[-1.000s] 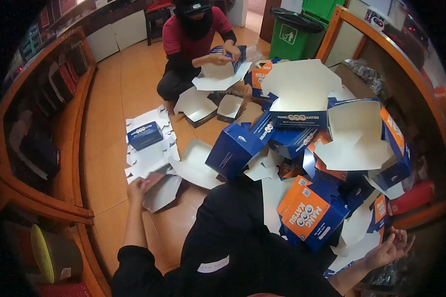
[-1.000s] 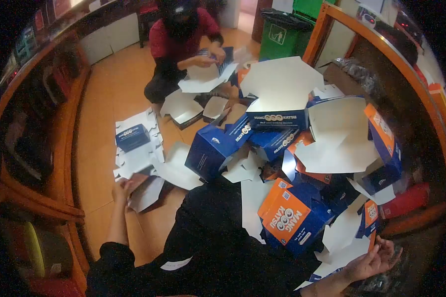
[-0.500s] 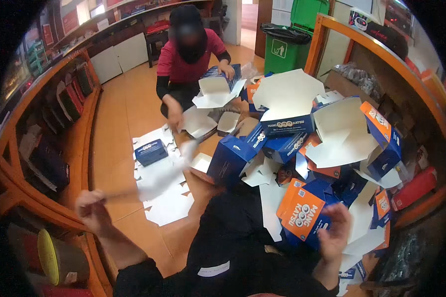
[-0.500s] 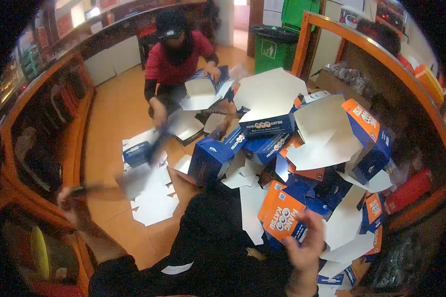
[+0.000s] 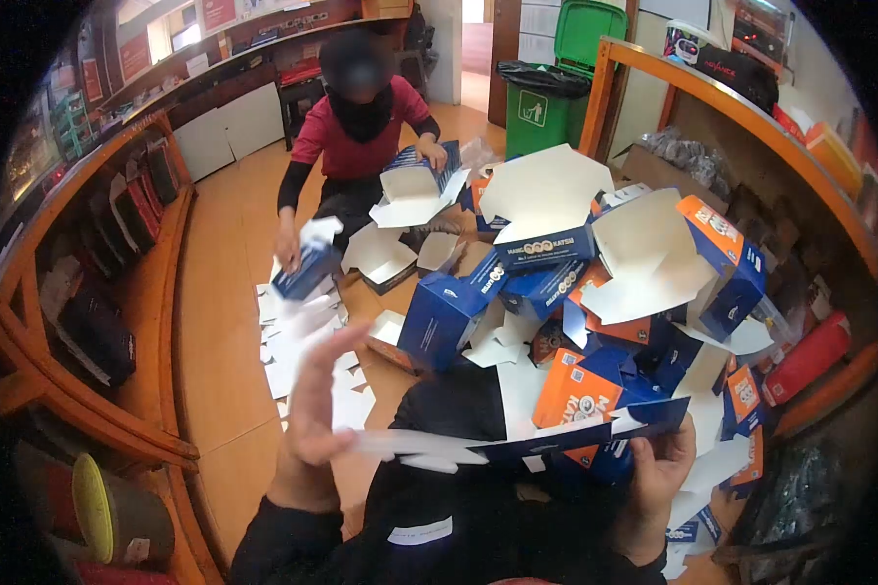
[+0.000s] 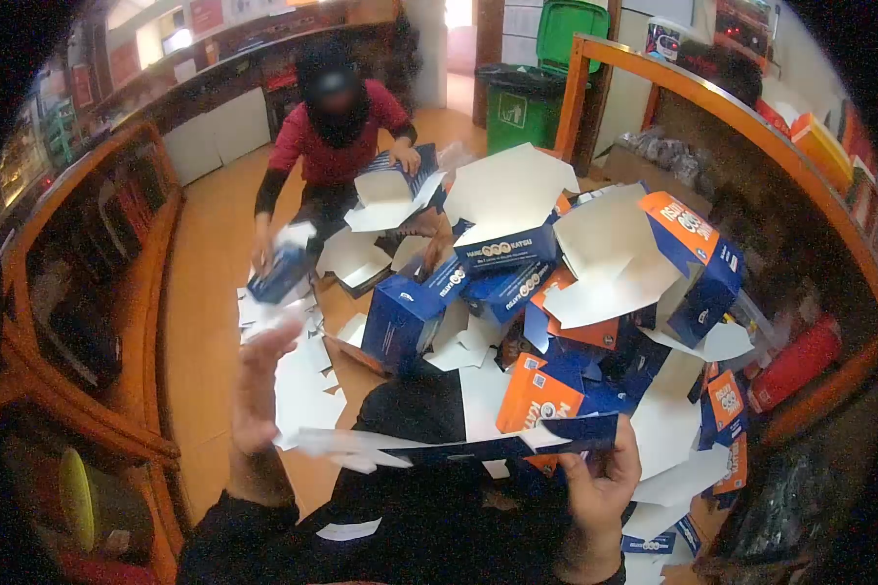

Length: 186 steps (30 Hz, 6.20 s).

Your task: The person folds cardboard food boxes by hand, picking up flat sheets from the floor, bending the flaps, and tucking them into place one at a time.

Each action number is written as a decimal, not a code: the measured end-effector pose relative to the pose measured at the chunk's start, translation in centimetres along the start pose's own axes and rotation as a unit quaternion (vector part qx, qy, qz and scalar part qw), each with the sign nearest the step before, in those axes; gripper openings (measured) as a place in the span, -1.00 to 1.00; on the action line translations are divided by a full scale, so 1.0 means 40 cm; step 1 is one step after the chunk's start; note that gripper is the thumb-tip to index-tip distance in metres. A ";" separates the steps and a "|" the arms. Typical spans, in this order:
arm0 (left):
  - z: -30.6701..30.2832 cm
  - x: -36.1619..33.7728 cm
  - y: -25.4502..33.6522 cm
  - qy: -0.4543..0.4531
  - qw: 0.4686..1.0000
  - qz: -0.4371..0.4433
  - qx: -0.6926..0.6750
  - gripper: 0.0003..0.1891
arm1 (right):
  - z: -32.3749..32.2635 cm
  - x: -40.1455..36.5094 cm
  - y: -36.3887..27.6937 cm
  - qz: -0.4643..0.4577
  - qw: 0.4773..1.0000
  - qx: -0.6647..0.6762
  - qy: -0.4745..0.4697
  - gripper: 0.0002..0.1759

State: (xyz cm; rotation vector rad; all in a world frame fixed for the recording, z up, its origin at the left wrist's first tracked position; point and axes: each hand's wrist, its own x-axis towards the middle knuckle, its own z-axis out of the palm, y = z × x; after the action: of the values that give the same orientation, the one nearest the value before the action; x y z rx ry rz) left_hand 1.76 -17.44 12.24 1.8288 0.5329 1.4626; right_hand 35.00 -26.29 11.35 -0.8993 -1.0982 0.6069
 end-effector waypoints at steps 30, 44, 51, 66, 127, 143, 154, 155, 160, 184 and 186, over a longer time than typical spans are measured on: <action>0.361 0.083 -0.057 -0.453 0.867 -0.165 -0.128 -0.75 | -0.016 0.087 -0.125 -0.020 0.849 -0.331 -0.411 -0.59; 0.408 0.046 -0.015 -0.061 0.903 -0.205 -0.373 -0.46 | 0.066 0.030 0.041 -0.334 0.894 -0.273 -0.124 -0.40; 0.375 0.060 -0.069 -0.158 0.987 -0.028 0.026 -0.70 | 0.033 0.044 0.016 -0.194 0.920 -0.270 -0.209 -0.46; 0.335 0.059 -0.104 -0.125 0.932 -0.065 -0.334 -0.44 | -0.012 0.032 0.031 -0.188 0.935 -0.283 -0.098 -0.14; 0.385 -0.010 -0.220 -0.294 0.898 -0.276 -0.175 -0.73 | 0.006 0.041 0.057 -0.008 0.905 -0.344 -0.251 -0.67; 0.368 0.032 -0.181 -0.037 0.836 -0.368 -0.406 -0.48 | 0.039 0.020 0.052 -0.206 0.829 -0.392 -0.341 -0.43; 0.382 0.016 -0.146 -0.109 0.915 -0.307 -0.237 -0.37 | 0.011 0.010 0.099 -0.205 0.906 -0.291 -0.229 -0.37; 0.378 0.030 -0.141 -0.109 0.913 -0.317 -0.235 -0.40 | 0.011 0.010 0.095 -0.194 0.906 -0.283 -0.246 -0.45; 0.394 0.011 -0.176 -0.126 0.903 -0.289 -0.292 -0.49 | 0.072 0.024 0.100 -0.188 0.858 -0.426 -0.215 -0.59; -0.121 -0.435 -0.758 -0.019 0.659 -0.472 0.586 -0.37 | -0.012 0.157 0.167 -0.124 0.751 -0.648 -0.003 -0.33; -0.110 -0.462 -0.772 -0.072 0.583 -0.482 0.650 -0.28 | -0.029 0.151 0.168 -0.144 0.752 -0.643 -0.003 -0.34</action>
State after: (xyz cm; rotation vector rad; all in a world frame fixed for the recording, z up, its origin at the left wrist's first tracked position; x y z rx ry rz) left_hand -3.81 -9.06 -22.59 1.8096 2.4730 -0.0893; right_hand 38.30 -18.33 8.34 -1.8279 -1.6071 -0.5656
